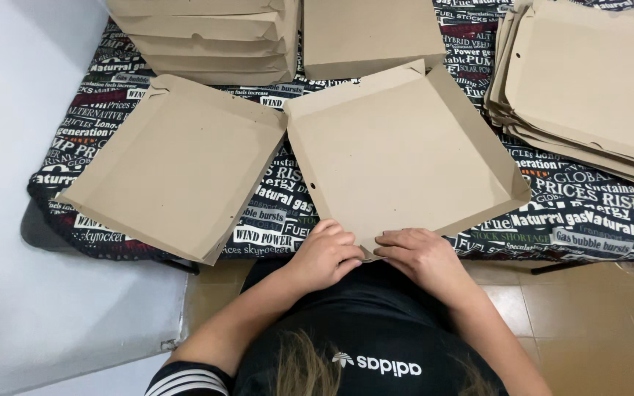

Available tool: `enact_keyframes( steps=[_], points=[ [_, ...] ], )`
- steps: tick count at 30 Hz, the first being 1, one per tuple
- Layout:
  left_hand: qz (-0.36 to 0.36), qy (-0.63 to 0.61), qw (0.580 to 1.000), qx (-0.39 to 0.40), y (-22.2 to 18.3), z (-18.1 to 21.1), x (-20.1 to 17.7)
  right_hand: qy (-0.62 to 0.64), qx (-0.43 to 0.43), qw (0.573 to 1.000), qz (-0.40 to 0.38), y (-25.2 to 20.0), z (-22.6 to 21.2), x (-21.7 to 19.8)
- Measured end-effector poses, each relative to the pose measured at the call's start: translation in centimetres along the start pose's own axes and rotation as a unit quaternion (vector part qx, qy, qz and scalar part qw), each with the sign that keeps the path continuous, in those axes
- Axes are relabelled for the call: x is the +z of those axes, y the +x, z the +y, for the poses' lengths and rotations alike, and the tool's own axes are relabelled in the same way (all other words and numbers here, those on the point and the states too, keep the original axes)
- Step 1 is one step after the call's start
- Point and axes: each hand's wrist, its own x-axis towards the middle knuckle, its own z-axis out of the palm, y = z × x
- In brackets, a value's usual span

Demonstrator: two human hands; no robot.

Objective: The person assembles cardboard pizza boxes by folding the pre-scored flaps and tabs of flat cardboard sheets one at a time and stacking them.

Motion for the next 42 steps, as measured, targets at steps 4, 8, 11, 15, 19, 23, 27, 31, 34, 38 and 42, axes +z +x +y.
enact_keyframes(
  steps=[4, 8, 11, 15, 19, 23, 27, 31, 34, 38, 42],
  points=[
    [-0.018, -0.030, 0.999, -0.028, -0.1, 0.1, -0.1, -0.002, 0.007, 1.000, -0.021, -0.4, 0.3, -0.2],
    [0.042, -0.034, 0.998, 0.017, 0.2, 1.0, -1.0, -0.036, 0.039, 0.998, -0.034, -1.5, 1.9, 0.4],
    [0.123, -0.059, 0.988, 0.077, 0.7, 2.8, -2.3, -0.074, 0.057, 0.995, 0.022, -1.1, 1.1, -0.5],
    [0.225, -0.051, 0.964, 0.129, 1.8, 5.2, -5.8, -0.080, 0.066, 0.980, 0.167, -0.4, -0.3, -3.6],
    [0.262, 0.073, 0.960, 0.067, 0.5, 0.4, -8.1, -0.109, 0.100, 0.941, 0.306, -6.0, 8.1, -5.7],
    [0.048, 0.290, 0.922, -0.253, -3.6, -4.8, -10.9, -0.173, 0.084, 0.748, 0.635, -7.4, 12.4, -13.0],
    [-0.035, 0.353, 0.862, -0.362, -8.1, -9.4, -8.8, -0.106, -0.020, 0.673, 0.732, -10.2, 21.0, -15.2],
    [-0.054, 0.360, 0.870, -0.332, -8.8, -9.0, -8.4, -0.160, -0.089, 0.798, 0.574, -3.1, 22.1, -15.7],
    [-0.098, 0.298, 0.902, -0.296, -7.6, -5.3, -10.0, -0.219, 0.081, 0.881, 0.410, -4.7, 27.4, -13.1],
    [-0.084, 0.198, 0.966, -0.142, -5.7, -0.9, -11.8, -0.231, 0.303, 0.911, 0.155, -7.1, 32.3, -9.7],
    [-0.035, 0.157, 0.984, -0.071, -3.9, -0.5, -11.6, -0.198, 0.400, 0.893, 0.056, -6.8, 31.4, -7.4]
  ],
)
